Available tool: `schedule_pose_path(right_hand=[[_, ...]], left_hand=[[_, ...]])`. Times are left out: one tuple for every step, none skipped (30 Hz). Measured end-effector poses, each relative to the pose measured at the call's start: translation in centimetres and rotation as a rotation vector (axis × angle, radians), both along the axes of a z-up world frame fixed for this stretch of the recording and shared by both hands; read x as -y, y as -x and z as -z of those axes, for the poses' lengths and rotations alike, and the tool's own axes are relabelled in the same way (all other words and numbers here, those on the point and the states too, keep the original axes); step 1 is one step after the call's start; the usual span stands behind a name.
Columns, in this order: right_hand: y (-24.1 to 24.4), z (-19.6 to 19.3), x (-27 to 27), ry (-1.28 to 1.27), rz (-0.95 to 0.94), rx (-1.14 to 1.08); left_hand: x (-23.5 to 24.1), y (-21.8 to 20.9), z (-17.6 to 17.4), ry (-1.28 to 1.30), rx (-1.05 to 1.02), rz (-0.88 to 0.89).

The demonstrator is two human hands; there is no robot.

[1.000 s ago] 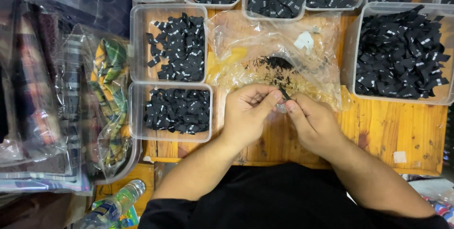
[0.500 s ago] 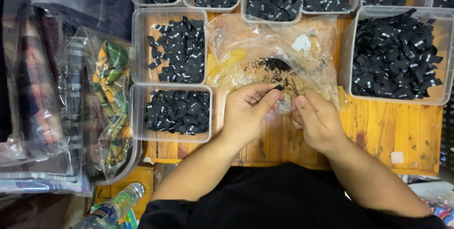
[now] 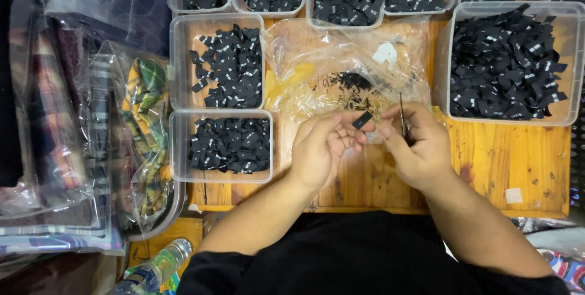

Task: Trimming excess threads or separating individual fabric labels using small thread nippers at a workbench.

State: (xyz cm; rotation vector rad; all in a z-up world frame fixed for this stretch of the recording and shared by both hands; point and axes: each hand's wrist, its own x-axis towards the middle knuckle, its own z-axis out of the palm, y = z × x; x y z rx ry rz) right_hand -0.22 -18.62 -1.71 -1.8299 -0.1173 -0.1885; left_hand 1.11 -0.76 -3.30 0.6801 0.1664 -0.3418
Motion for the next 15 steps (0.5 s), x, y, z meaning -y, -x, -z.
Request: schedule_pose_path(right_hand=[[0.2,-0.6,-0.4,0.001,0.003,-0.002],[0.3,-1.3,-0.9,0.008,0.022,-0.02],[0.4,-1.9,-1.3,0.014,0.041,-0.036],[0.2,-1.7,-1.2,0.015,0.044,-0.036],[0.0,-1.6,-1.1,0.024,0.047,-0.04],[-0.3,-1.4,-1.1,0.033,0.05,-0.043],[-0.1,-1.4,-1.0,0.032,0.051,-0.043],[0.1,-1.4,-1.1,0.072,0.053,-0.065],[0.1,-1.4,-1.1,0.114,0.053,-0.083],[-0.1,-1.6,-1.2,0.114,0.052,-0.078],[-0.2,-1.7,-1.3,0.107,0.052,-0.077],[-0.2,-1.8,-1.5,0.101,0.051,-0.076],[-0.1,-1.7,-1.4,0.102,0.048,-0.076],[0.0,-1.5,-1.3,0.115,0.06,-0.093],[0.1,-1.3,-1.2,0.129,0.069,-0.113]], left_hand=[[0.1,0.1,0.3,0.001,-0.002,0.003],[0.1,0.2,0.5,0.002,-0.003,0.009],[0.2,0.3,0.8,0.003,-0.002,0.015],[0.3,0.3,0.8,0.003,-0.001,0.018],[0.3,0.3,0.8,0.0,-0.003,0.022],[0.3,0.2,0.7,-0.004,-0.005,0.026],[0.3,0.3,0.7,-0.005,-0.004,0.027],[0.3,0.3,0.7,-0.003,-0.005,0.028],[0.3,0.2,0.7,0.0,-0.003,0.026],[0.3,0.2,0.9,0.001,0.002,0.025],[0.3,0.3,1.1,-0.002,0.005,0.029],[0.3,0.4,1.4,-0.005,0.009,0.033],[0.3,0.4,1.2,-0.004,0.009,0.029],[0.2,0.4,1.1,-0.018,0.016,0.032],[0.2,0.5,1.0,-0.031,0.02,0.032]])
